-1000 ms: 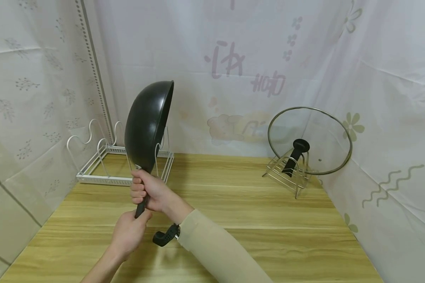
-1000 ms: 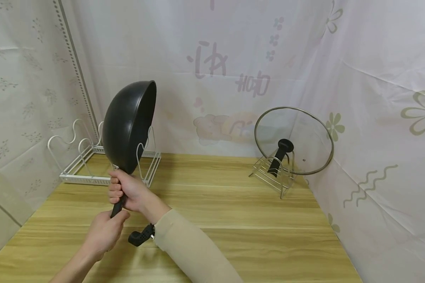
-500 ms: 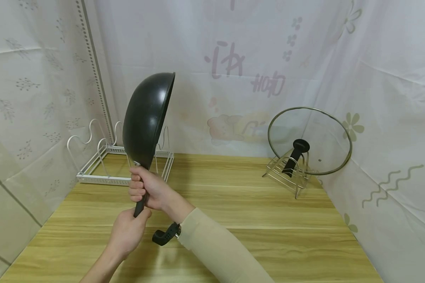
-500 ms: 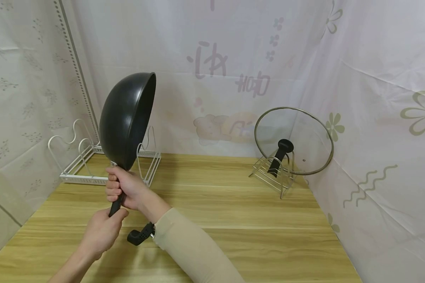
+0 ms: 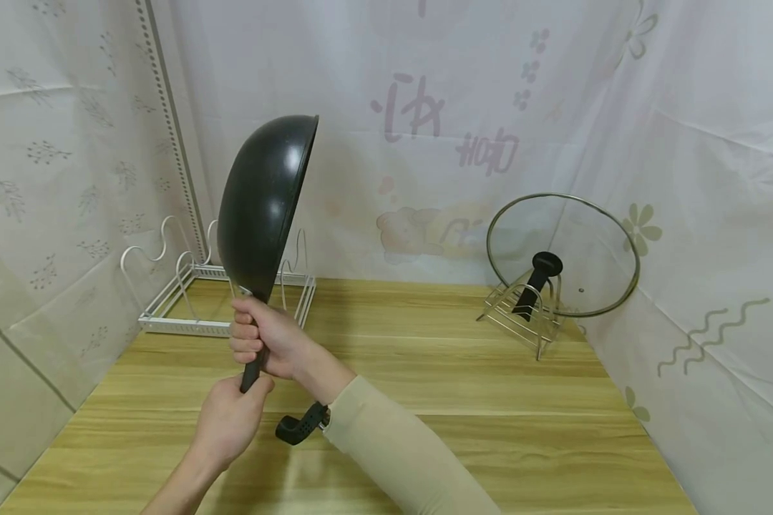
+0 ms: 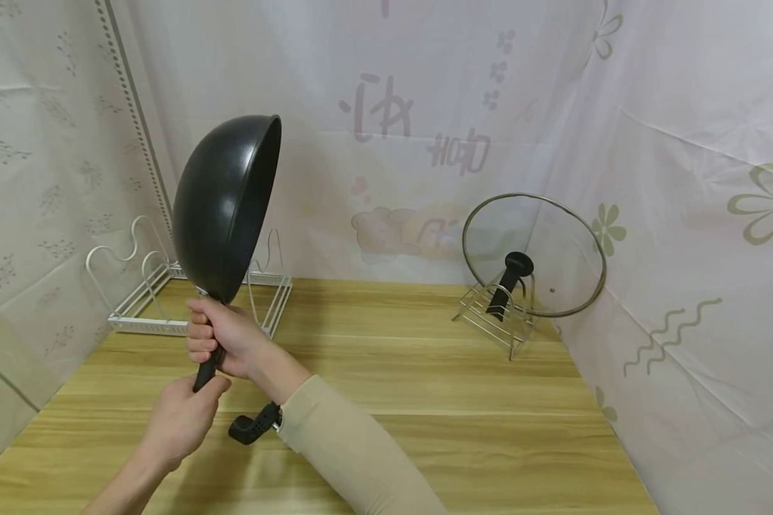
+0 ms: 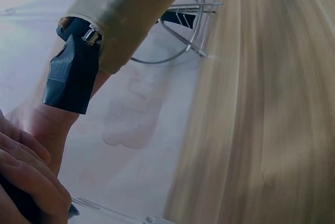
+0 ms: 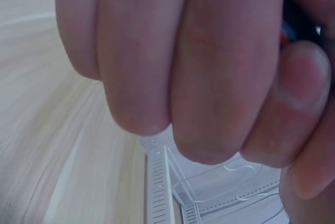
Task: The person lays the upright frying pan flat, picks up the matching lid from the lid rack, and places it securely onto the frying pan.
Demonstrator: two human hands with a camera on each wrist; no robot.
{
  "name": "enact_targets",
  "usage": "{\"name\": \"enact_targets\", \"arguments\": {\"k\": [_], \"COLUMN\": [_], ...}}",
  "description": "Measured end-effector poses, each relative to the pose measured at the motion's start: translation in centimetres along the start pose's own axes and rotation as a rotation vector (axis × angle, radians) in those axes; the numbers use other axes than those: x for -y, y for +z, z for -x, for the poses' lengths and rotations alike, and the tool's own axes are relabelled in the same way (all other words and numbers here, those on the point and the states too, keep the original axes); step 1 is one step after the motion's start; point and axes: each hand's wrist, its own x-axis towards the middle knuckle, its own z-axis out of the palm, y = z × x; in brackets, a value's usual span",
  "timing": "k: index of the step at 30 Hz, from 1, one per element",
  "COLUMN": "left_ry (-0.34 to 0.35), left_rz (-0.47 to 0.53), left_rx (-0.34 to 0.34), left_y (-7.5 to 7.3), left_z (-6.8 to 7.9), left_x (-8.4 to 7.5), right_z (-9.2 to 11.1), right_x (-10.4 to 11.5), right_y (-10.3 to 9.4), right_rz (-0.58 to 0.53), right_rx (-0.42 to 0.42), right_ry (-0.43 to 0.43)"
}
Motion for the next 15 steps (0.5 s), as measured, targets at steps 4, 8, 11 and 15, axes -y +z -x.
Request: {"name": "enact_targets", "arguments": {"k": [4,8,11,15], "left_ry": [0.012,0.015,0.016,0.018], "left_rz": [-0.01,-0.016,-0.022,-0.026], "left_rx": [-0.008,-0.013,-0.012,-0.01], "left_y": [-0.13,-0.23,-0.3,-0.4], "left_z": [0.1,0.21,0.32,0.46], "left_x": [-0.29,-0.59,-0.77,-0.98], "right_z": [0.23,0.45,0.58,0.7], "right_x": [0.39,0.71,0.87,1.05], "right_y": [0.36,0.62,0.79,0.96], "right_rz": [0.012,0.017,0.019,0.02], "right_rx": [0.01,0.013,0.01,0.008], "right_ry": [-0.018,-0.021,-0.021,-0.021]}}
